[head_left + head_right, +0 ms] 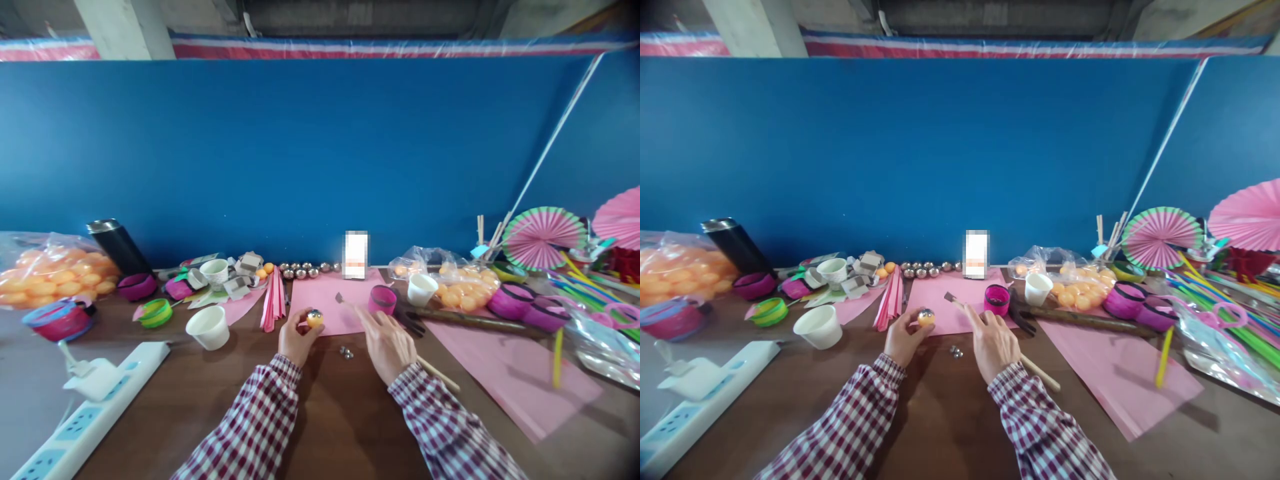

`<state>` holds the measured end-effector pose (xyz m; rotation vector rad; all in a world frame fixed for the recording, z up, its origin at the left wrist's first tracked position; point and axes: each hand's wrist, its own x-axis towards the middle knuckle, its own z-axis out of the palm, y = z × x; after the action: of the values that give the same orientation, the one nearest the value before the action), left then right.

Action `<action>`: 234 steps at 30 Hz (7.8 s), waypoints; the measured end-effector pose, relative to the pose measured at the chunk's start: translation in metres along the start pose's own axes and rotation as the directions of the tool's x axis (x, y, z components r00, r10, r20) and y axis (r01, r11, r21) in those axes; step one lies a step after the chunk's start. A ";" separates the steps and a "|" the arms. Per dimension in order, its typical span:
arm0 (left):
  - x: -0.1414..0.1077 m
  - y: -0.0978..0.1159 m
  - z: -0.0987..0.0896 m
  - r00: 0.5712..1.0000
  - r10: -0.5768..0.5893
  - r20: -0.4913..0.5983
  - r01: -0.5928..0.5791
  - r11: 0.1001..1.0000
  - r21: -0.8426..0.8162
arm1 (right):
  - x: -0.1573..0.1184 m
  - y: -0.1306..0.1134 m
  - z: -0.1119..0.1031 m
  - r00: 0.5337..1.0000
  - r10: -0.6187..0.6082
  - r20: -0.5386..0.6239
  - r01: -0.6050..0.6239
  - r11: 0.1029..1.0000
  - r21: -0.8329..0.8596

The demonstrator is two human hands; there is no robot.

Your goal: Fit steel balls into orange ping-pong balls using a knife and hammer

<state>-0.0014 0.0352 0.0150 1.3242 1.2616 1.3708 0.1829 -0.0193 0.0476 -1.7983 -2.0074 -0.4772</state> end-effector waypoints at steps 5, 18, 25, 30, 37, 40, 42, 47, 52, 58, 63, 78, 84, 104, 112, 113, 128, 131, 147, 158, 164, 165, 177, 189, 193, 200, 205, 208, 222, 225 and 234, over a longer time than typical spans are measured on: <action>0.002 -0.003 -0.002 0.999 0.045 -0.004 -0.045 0.999 0.019 | 0.001 0.008 0.015 0.995 0.025 0.092 -0.018 0.997 -0.078; -0.002 0.002 0.000 1.000 0.008 0.011 -0.008 1.000 -0.009 | 0.003 -0.001 0.009 0.983 -0.129 0.134 0.095 0.968 0.233; -0.001 -0.002 0.000 1.000 0.017 0.014 -0.017 1.000 -0.014 | 0.002 0.007 0.011 0.938 -0.202 0.281 0.071 0.906 0.417; -0.002 0.000 0.002 0.999 0.031 0.031 -0.029 0.999 -0.045 | 0.002 0.007 0.010 0.908 -0.234 0.347 0.057 0.891 0.450; -0.004 0.001 0.004 0.995 -0.011 0.097 0.029 0.981 -0.189 | 0.002 0.004 0.012 0.921 -0.214 0.326 0.028 0.870 0.491; -0.006 0.001 0.006 0.985 -0.073 0.154 0.120 0.938 -0.324 | 0.003 0.002 0.013 0.948 -0.187 0.258 -0.018 0.777 0.630; -0.007 0.002 0.008 0.972 -0.114 0.205 0.188 0.901 -0.391 | 0.004 0.000 0.013 0.962 -0.149 0.228 -0.070 0.674 0.736; -0.013 0.005 0.012 0.942 -0.161 0.295 0.287 0.841 -0.459 | 0.005 -0.005 0.016 0.959 -0.090 0.270 -0.218 0.376 0.900; -0.016 0.005 0.015 0.930 -0.171 0.326 0.320 0.813 -0.486 | 0.004 -0.010 0.022 0.918 0.013 0.397 -0.395 0.123 0.910; -0.019 0.007 0.017 0.928 -0.139 0.344 0.298 0.834 -0.464 | 0.004 -0.013 0.027 0.884 0.045 0.465 -0.463 -0.049 0.885; -0.020 0.005 0.017 0.923 -0.103 0.371 0.271 0.857 -0.439 | 0.004 -0.016 0.027 0.905 0.056 0.422 -0.415 -0.109 0.903; -0.026 0.012 0.019 0.915 0.005 0.403 0.145 0.928 -0.342 | 0.006 -0.018 0.024 0.933 0.001 0.359 -0.353 -0.178 0.918; -0.026 0.015 0.020 0.917 0.002 0.398 0.138 0.936 -0.325 | 0.007 -0.018 0.023 0.931 -0.011 0.366 -0.362 -0.165 0.917; -0.027 0.014 0.020 0.924 0.000 0.383 0.120 0.950 -0.288 | 0.008 -0.016 0.022 0.933 -0.015 0.358 -0.358 -0.082 0.930; -0.027 0.016 0.019 0.924 0.004 0.381 0.110 0.955 -0.277 | 0.008 -0.016 0.020 0.917 0.029 0.397 -0.396 -0.035 0.918; -0.028 0.016 0.019 0.924 0.001 0.383 0.114 0.954 -0.276 | 0.008 -0.016 0.019 0.917 0.026 0.399 -0.398 -0.033 0.917; -0.029 0.013 0.018 0.945 0.116 0.307 -0.060 0.981 -0.186 | 0.006 -0.017 0.019 0.900 0.007 0.436 -0.435 -0.052 0.899; -0.030 0.015 0.018 0.951 0.138 0.276 -0.103 0.985 -0.138 | 0.005 -0.017 0.020 0.887 -0.007 0.462 -0.461 -0.083 0.883; -0.030 0.011 0.018 0.943 0.210 0.260 -0.216 0.976 -0.004 | 0.002 -0.021 0.022 0.873 0.052 0.484 -0.455 -0.264 0.850; -0.031 0.011 0.017 0.921 0.279 0.271 -0.310 0.947 0.079 | -0.001 -0.020 0.029 0.870 0.054 0.490 -0.443 -0.353 0.824; -0.031 0.007 0.017 0.916 0.280 0.287 -0.322 0.940 0.112 | -0.001 -0.020 0.027 0.854 0.049 0.518 -0.463 -0.383 0.800; -0.031 0.007 0.017 0.916 0.279 0.288 -0.322 0.940 0.114 | 0.000 -0.020 0.027 0.851 0.047 0.523 -0.470 -0.377 0.798; -0.031 0.012 0.020 0.943 0.109 0.315 -0.081 0.992 -0.101 | 0.001 -0.017 0.032 0.859 0.081 0.505 -0.458 -0.316 0.831; -0.030 0.015 0.022 0.949 -0.027 0.314 0.121 0.951 -0.284 | 0.002 -0.020 0.030 0.930 0.093 0.357 -0.350 -0.083 0.933; -0.030 0.016 0.022 0.954 -0.001 0.301 0.099 0.946 -0.309 | 0.000 -0.025 0.026 0.957 0.113 0.266 -0.271 0.030 0.962; -0.027 0.011 0.023 0.951 -0.060 0.303 0.174 0.914 -0.366 | -0.001 -0.026 0.025 0.988 0.071 0.136 -0.151 0.309 0.939; -0.027 0.010 0.023 0.935 -0.104 0.339 0.251 0.870 -0.424 | 0.001 -0.026 0.023 0.990 0.095 0.104 -0.131 0.336 0.933; -0.027 0.010 0.022 0.921 -0.124 0.369 0.295 0.841 -0.454 | 0.001 -0.026 0.021 0.989 0.100 0.109 -0.136 0.328 0.935; -0.025 0.014 0.021 0.922 -0.118 0.369 0.267 0.883 -0.386 | 0.001 -0.026 0.018 0.992 0.083 0.098 -0.123 0.387 0.914; -0.025 0.013 0.021 0.915 -0.129 0.382 0.292 0.864 -0.409 | 0.001 -0.026 0.017 0.992 0.088 0.092 -0.119 0.389 0.914; -0.024 0.010 0.022 0.917 -0.140 0.374 0.296 0.868 -0.399 | 0.002 -0.022 0.017 0.998 0.024 0.058 -0.062 0.488 0.870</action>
<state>0.0231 0.0122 0.0193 0.9958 0.7737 1.1256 0.1596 -0.0112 0.0339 -1.1537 -1.6856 0.5659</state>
